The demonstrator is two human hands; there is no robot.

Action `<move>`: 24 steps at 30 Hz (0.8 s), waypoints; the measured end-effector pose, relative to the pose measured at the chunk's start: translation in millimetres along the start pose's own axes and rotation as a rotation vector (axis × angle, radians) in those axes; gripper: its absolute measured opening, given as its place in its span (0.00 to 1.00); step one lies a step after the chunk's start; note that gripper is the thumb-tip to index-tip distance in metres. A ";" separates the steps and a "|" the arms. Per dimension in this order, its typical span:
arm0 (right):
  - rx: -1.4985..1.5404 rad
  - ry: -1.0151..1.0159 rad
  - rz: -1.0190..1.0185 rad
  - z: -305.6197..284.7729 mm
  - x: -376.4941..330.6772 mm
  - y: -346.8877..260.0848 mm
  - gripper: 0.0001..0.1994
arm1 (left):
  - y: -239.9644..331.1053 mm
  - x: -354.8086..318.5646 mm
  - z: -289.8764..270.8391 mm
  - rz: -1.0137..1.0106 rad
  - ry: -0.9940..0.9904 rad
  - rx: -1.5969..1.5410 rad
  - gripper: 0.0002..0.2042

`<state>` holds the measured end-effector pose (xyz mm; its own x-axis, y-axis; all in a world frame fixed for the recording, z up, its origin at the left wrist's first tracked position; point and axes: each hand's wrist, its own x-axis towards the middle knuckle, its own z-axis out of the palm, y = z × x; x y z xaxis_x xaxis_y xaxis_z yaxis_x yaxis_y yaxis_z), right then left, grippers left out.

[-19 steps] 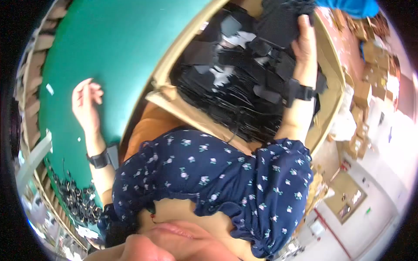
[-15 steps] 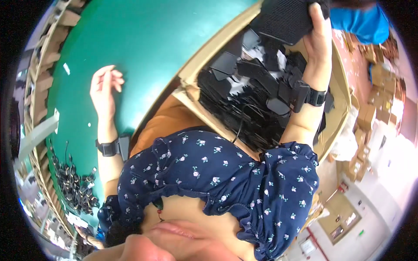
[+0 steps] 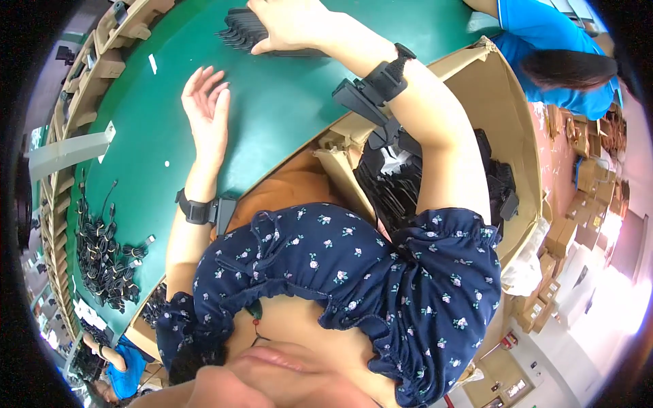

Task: The person picks up a cable and a baseplate, fits them together, and places the assembly into a cardboard tray. They repeat this process, occasionally reaching into a large box to retrieve more baseplates.

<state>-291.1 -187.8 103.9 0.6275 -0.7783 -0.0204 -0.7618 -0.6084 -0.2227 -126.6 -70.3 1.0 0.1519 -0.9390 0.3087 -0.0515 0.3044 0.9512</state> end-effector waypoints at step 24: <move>-0.162 -0.281 -0.057 11.5 -16.8 -38.9 0.29 | 18.8 -1.2 -18.9 0.119 -0.169 0.848 0.28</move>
<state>-270.1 -149.3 101.8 0.6728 -0.6826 -0.2853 -0.7255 -0.6843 -0.0738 -109.1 -60.4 18.6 -0.0459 -0.9401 0.3379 -0.7856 0.2429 0.5691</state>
